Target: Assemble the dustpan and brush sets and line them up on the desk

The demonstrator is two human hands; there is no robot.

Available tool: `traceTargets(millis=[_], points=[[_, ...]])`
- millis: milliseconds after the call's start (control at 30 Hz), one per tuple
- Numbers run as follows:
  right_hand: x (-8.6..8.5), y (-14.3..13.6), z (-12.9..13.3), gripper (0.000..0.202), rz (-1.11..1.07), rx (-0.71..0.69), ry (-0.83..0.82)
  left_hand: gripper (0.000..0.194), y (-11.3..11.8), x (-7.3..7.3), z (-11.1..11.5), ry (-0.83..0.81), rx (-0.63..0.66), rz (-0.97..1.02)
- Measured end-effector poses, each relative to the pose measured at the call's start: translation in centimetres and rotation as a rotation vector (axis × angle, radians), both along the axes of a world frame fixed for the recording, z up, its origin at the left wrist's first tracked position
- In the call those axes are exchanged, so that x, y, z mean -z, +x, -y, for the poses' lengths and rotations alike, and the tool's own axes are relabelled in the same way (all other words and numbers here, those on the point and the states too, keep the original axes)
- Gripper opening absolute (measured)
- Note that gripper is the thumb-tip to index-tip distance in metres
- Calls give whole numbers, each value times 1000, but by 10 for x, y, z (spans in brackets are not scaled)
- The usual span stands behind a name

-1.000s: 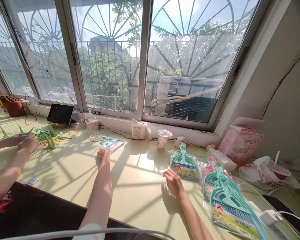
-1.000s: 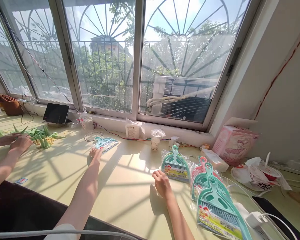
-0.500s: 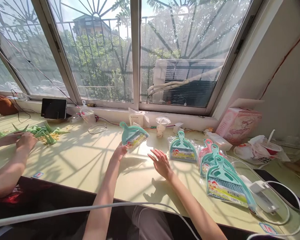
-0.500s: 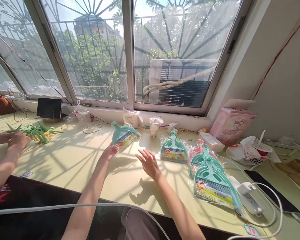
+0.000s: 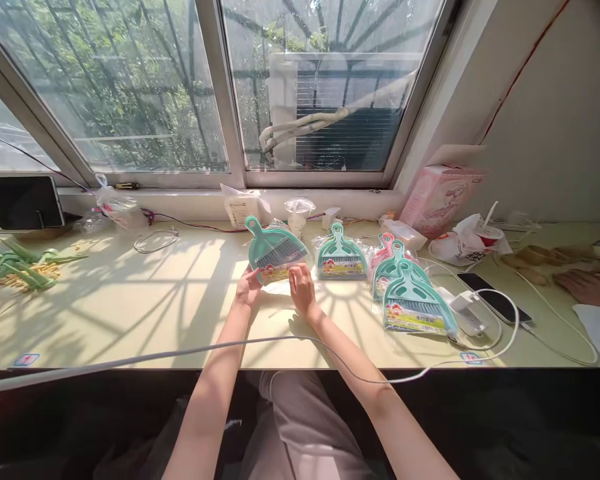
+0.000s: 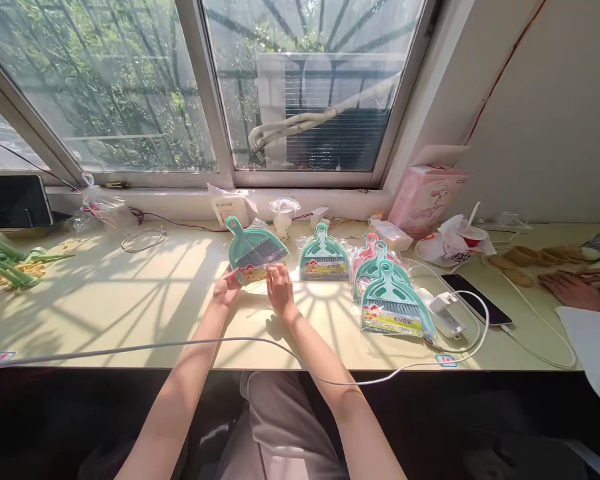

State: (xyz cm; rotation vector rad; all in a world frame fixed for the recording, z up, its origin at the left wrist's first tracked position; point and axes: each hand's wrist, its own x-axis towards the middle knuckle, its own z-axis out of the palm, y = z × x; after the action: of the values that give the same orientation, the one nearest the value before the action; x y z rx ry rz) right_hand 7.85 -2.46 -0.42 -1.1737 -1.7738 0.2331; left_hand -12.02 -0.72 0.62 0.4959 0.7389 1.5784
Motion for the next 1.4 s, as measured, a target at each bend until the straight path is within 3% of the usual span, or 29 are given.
traceTargets(millis=[167,267,367,500,633,833,900,967,1233,1300,1400], points=[[-11,-7,3,47,-257,-58,-420,56,-5,-2,2,2,-96,12],[-17,-7,0,38,-552,-76,-618,58,-8,-4,4,-28,-112,-26],[-20,-5,-4,34,-777,-94,-675,57,-7,-5,5,-73,-108,-49],[-20,-4,-6,35,-900,-109,-712,48,-7,-7,4,-100,-160,-43],[-20,-1,-10,42,-1001,-39,-620,42,-21,-10,3,-59,-248,-47],[-31,42,-18,46,-1196,358,-186,50,-49,-16,9,3,-335,-149],[-34,55,-19,45,-1209,385,-183,55,-51,-18,10,24,-335,-148],[-36,55,-17,46,-1182,311,-251,59,-49,-20,11,36,-308,-125],[-23,-19,9,47,-816,-366,-517,57,-21,-16,16,-9,-17,-165],[-19,-23,13,48,-755,-348,-516,66,-13,-12,17,-3,59,-196],[-17,-14,19,42,-674,-142,-345,75,-4,-9,17,-8,87,-192]])
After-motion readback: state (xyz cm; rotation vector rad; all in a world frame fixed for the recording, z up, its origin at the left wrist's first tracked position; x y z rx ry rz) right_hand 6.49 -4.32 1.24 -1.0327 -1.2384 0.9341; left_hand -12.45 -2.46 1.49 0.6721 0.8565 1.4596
